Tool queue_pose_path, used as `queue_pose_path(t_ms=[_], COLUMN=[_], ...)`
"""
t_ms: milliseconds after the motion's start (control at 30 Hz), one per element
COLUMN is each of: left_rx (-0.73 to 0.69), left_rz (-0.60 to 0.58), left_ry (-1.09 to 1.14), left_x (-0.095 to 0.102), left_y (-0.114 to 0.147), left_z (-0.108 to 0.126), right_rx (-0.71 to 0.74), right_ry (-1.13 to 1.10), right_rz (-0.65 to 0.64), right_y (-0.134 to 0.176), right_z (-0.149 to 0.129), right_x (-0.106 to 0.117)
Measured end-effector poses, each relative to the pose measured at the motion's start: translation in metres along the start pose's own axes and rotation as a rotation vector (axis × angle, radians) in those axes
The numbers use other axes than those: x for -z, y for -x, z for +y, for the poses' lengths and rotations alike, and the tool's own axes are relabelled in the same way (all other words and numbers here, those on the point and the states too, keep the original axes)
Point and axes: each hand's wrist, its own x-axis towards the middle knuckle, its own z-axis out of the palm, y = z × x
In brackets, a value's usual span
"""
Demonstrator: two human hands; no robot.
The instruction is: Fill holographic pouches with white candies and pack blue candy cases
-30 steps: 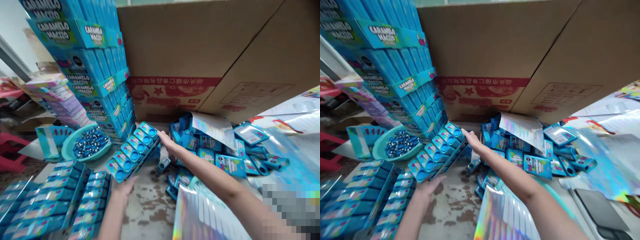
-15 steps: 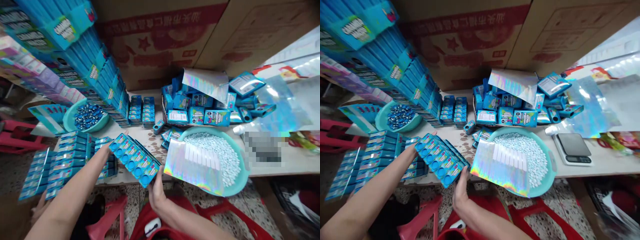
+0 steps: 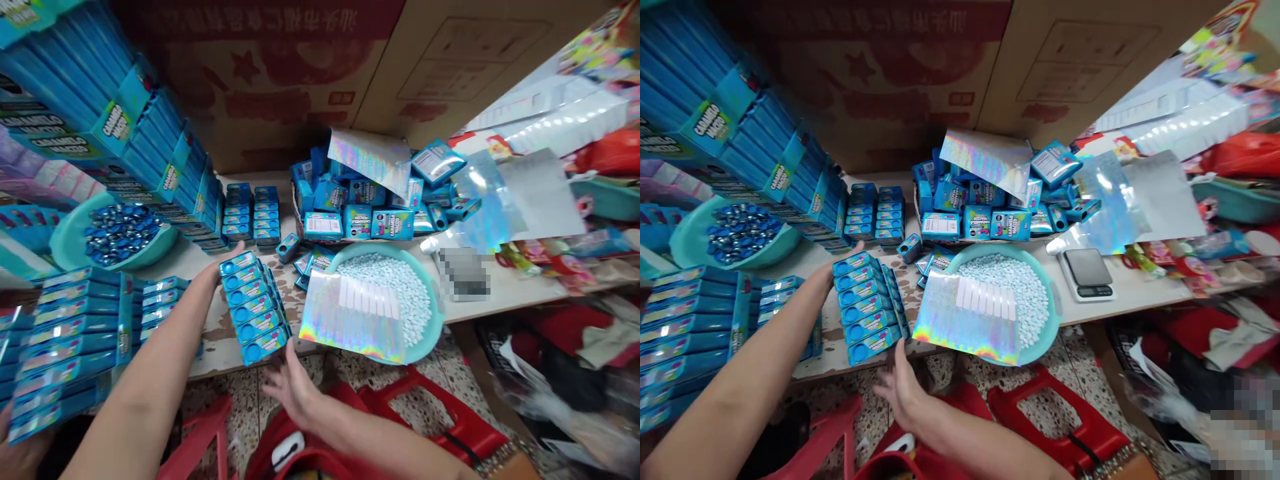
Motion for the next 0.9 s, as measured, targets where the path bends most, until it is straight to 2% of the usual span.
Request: queue_pose_path(t_ms=[33, 67, 100, 133, 167, 200, 233, 267, 300, 333, 400, 433, 500, 567, 667, 767, 900], left_rx=[-0.038, -0.086, -0.164, -0.239, -0.319, -0.416, -0.517, -0.609, -0.672, -0.712, -0.726, -0.713, -0.666, -0.614, -0.521, -0.458, -0.439], left_rz=[0.063, 0.126, 0.214, 0.277, 0.298, 0.289, 0.188, 0.03, -0.116, -0.209, -0.21, -0.179, -0.12, -0.103, -0.115, -0.096, -0.062], left_ry=[-0.033, -0.063, -0.063, -0.048, -0.031, -0.016, -0.028, -0.062, -0.09, -0.144, -0.357, -0.493, -0.764, -0.953, -1.05, -1.042, -1.001], left_x=[0.005, 0.008, 0.007, -0.001, -0.016, -0.038, -0.065, -0.095, -0.126, -0.153, -0.193, -0.203, -0.21, -0.205, -0.2, -0.203, -0.208], left_y=[0.012, 0.028, 0.048, 0.071, 0.095, 0.116, 0.134, 0.145, 0.149, 0.147, 0.13, 0.12, 0.104, 0.098, 0.101, 0.101, 0.095], left_z=[-0.002, -0.003, -0.003, -0.002, -0.001, 0.0, 0.001, 0.002, 0.002, 0.001, -0.004, -0.007, -0.012, -0.016, -0.02, -0.027, -0.038], right_rx=[0.014, 0.089, 0.241, 0.46, 0.692, 0.897, 1.024, 1.076, 1.068, 1.019, 0.903, 0.862, 0.839, 0.845, 0.89, 1.007, 1.099], right_ry=[0.134, 0.284, 0.441, 0.595, 0.754, 0.895, 1.047, 1.196, 1.329, 1.455, 1.624, 1.665, 1.683, 1.681, 1.729, 1.836, 1.843], right_rz=[-0.035, -0.046, -0.02, 0.085, 0.255, 0.431, 0.558, 0.666, 0.733, 0.727, 0.603, 0.517, 0.374, 0.26, 0.142, 0.16, 0.235], right_y=[0.013, 0.026, 0.036, 0.042, 0.043, 0.038, 0.029, 0.016, 0.002, -0.013, -0.035, -0.041, -0.044, -0.04, -0.037, -0.038, -0.037], right_z=[-0.014, -0.032, -0.052, -0.073, -0.095, -0.115, -0.133, -0.149, -0.161, -0.17, -0.182, -0.186, -0.196, -0.208, -0.219, -0.206, -0.16], right_x=[0.014, 0.029, 0.045, 0.06, 0.076, 0.09, 0.103, 0.113, 0.121, 0.127, 0.135, 0.138, 0.144, 0.149, 0.153, 0.152, 0.153])
